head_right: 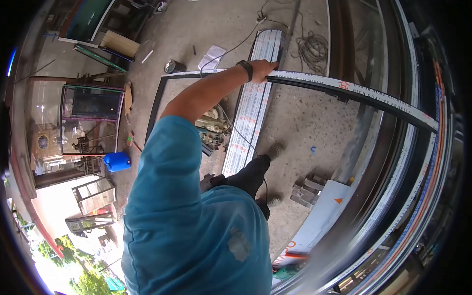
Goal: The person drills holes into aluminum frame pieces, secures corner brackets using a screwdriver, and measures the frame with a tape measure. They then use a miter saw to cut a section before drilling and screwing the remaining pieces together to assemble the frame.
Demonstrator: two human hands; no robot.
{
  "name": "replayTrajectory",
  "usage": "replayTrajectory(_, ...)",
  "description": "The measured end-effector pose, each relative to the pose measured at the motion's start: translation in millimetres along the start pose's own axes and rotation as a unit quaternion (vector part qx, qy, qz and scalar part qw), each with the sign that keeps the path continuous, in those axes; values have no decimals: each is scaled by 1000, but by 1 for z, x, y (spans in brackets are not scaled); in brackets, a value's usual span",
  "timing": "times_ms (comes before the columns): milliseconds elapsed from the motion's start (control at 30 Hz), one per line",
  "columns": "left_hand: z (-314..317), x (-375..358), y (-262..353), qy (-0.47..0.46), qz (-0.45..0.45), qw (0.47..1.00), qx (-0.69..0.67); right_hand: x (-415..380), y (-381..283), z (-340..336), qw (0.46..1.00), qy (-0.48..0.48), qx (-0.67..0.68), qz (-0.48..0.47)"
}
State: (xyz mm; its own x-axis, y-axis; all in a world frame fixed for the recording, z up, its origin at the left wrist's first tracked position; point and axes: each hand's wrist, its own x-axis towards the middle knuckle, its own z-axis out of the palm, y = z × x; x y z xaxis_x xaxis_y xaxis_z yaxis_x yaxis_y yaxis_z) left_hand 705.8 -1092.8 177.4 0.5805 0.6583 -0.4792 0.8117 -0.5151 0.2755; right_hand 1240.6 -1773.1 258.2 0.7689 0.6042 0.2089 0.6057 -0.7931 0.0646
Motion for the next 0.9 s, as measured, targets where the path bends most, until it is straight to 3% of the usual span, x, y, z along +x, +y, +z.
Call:
replayTrajectory(600, -129, -14, 19, 51, -4, 997, 56, 38, -17, 17, 1000, 2, 25, 19)
replayTrajectory(900, -137, 33, 23, 61, 8, 995, 77, 50, -20, 10, 999, 11, 30, 39)
